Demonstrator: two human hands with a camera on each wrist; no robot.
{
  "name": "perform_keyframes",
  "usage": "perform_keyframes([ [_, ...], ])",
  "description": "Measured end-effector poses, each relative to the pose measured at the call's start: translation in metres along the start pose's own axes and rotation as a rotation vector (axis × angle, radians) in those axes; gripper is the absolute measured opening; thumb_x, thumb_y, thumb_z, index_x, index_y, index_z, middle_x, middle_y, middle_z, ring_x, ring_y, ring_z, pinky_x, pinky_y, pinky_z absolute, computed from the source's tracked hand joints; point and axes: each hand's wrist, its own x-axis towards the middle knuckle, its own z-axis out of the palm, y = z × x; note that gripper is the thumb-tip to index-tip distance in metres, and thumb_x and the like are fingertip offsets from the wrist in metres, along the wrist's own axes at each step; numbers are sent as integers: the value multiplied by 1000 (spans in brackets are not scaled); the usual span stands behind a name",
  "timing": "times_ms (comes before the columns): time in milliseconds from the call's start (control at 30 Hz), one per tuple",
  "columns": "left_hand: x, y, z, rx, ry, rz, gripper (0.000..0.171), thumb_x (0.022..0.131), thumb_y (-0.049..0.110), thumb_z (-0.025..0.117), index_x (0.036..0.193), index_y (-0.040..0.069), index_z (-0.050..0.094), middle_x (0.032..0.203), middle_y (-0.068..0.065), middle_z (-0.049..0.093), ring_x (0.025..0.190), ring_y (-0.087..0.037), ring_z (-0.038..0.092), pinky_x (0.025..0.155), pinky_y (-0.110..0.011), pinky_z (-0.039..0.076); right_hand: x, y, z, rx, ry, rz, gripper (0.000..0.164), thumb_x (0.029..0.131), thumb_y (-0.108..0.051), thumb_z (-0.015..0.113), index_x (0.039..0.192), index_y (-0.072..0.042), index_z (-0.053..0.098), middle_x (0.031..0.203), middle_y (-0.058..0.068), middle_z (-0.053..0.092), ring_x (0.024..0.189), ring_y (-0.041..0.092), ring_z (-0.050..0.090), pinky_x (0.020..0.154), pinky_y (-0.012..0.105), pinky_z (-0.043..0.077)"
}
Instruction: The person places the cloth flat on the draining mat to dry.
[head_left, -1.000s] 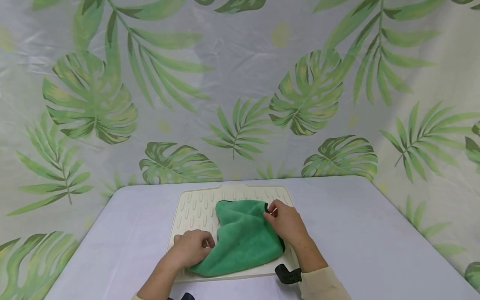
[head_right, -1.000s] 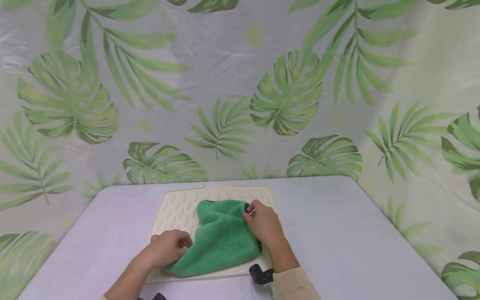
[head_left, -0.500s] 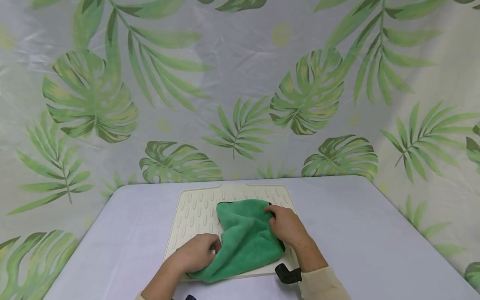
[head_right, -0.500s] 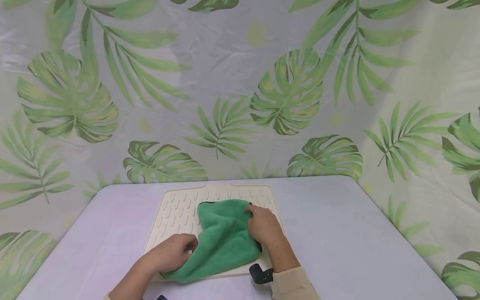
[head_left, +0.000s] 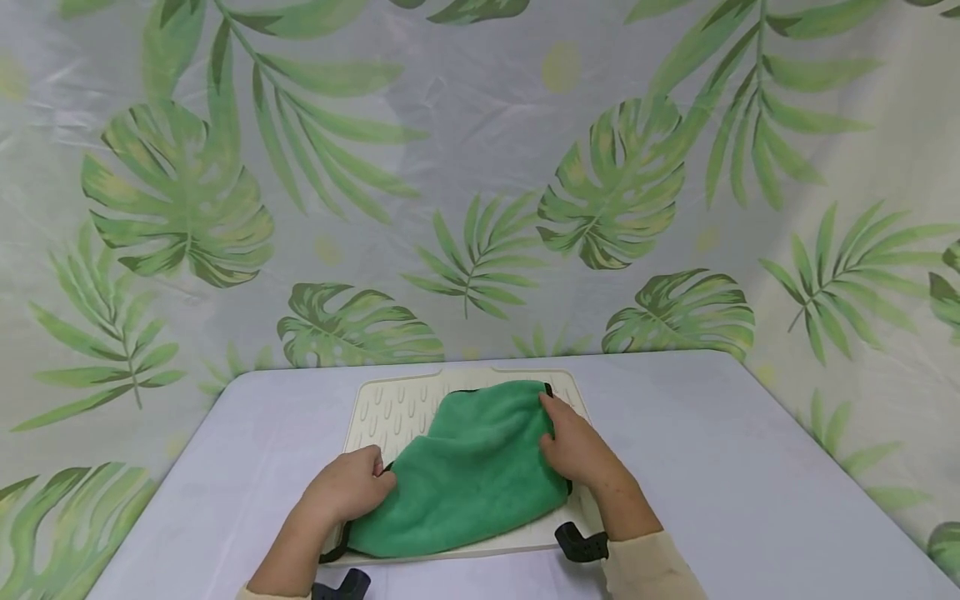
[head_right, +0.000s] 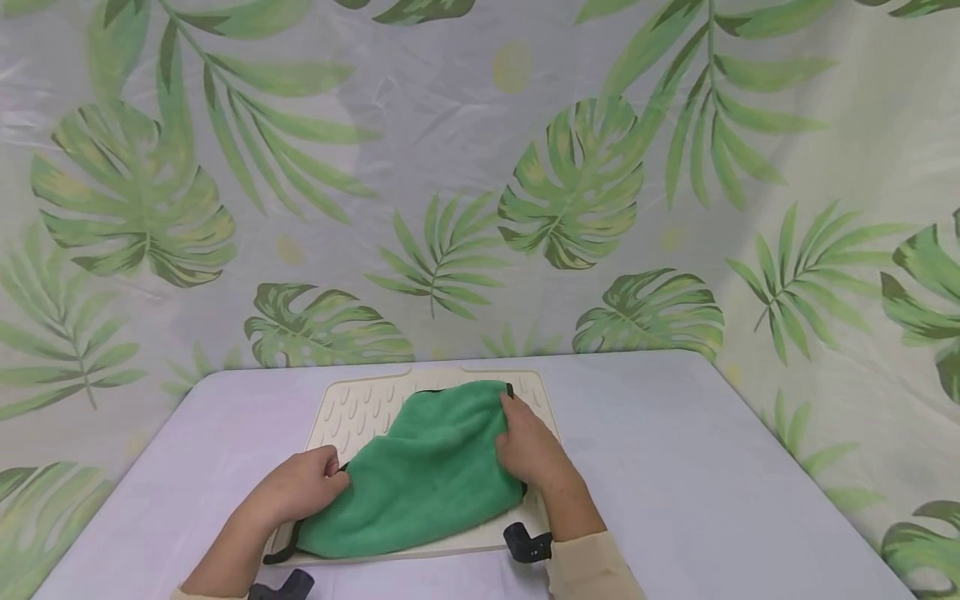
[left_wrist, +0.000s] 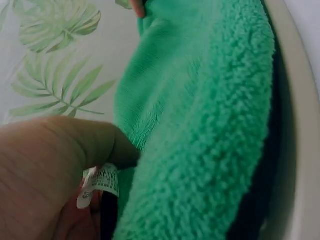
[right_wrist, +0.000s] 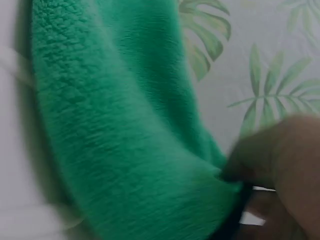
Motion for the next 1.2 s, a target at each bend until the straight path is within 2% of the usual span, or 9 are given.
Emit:
perform_keyframes([
  [200,2,1,2,26,8,0,30,97,19,61,70,13,51,60,-2,47,54,-16,44,51,-29,33,-8,-8,-8,-27,-197,60,75,93,-16,66,160,-12,34,150,24,53,121,37,63,94,54,51],
  [333,1,2,4,30,27,-5,32,100,19,61,70,13,52,60,-2,49,54,-16,45,51,-29,34,-14,-12,-16,-69,-302,117,81,82,-15,69,158,-16,39,141,16,61,96,24,63,79,44,50],
  [467,0,1,1,55,44,-18,24,98,14,59,75,11,55,64,-3,53,57,-17,49,52,-29,37,-15,-13,-16,6,-285,66,77,85,-3,61,158,-18,39,105,9,71,64,16,49,59,32,42],
  [567,0,-2,-2,66,47,-28,17,94,11,57,77,10,56,66,-4,55,59,-18,50,53,-30,37,-13,-11,-13,17,-205,11,69,93,2,53,158,-17,38,64,0,55,47,12,33,50,27,33],
  [633,1,-3,-3,53,41,-36,17,94,12,55,77,10,55,66,-4,54,59,-18,50,53,-30,37,-12,-8,-11,-25,-150,-7,63,98,1,50,157,-16,38,53,-2,41,46,11,31,49,27,31],
  [833,7,-7,-4,-122,45,-107,24,100,20,47,79,9,50,68,-5,49,59,-17,46,51,-30,36,-9,-3,-11,-92,-71,12,60,98,4,46,156,-14,41,63,6,57,58,17,50,61,32,42],
  [967,9,-10,-4,-223,66,-136,22,100,22,48,83,9,50,71,-6,51,62,-18,49,53,-30,39,-8,0,-12,-97,-74,41,56,98,3,47,153,-10,45,103,19,74,86,26,67,76,42,53],
  [1067,10,-11,-3,-226,84,-117,13,96,17,56,86,8,51,75,-6,54,66,-19,52,55,-30,40,-6,3,-10,-86,-78,47,52,98,-1,51,150,-7,48,132,24,66,115,38,65,93,53,54],
  [1200,13,-8,5,-232,111,-70,12,92,11,61,101,4,56,91,-10,65,80,-21,60,64,-33,48,-1,8,-3,-51,-20,26,46,101,-10,58,147,-4,51,138,26,61,128,47,57,102,60,49],
])
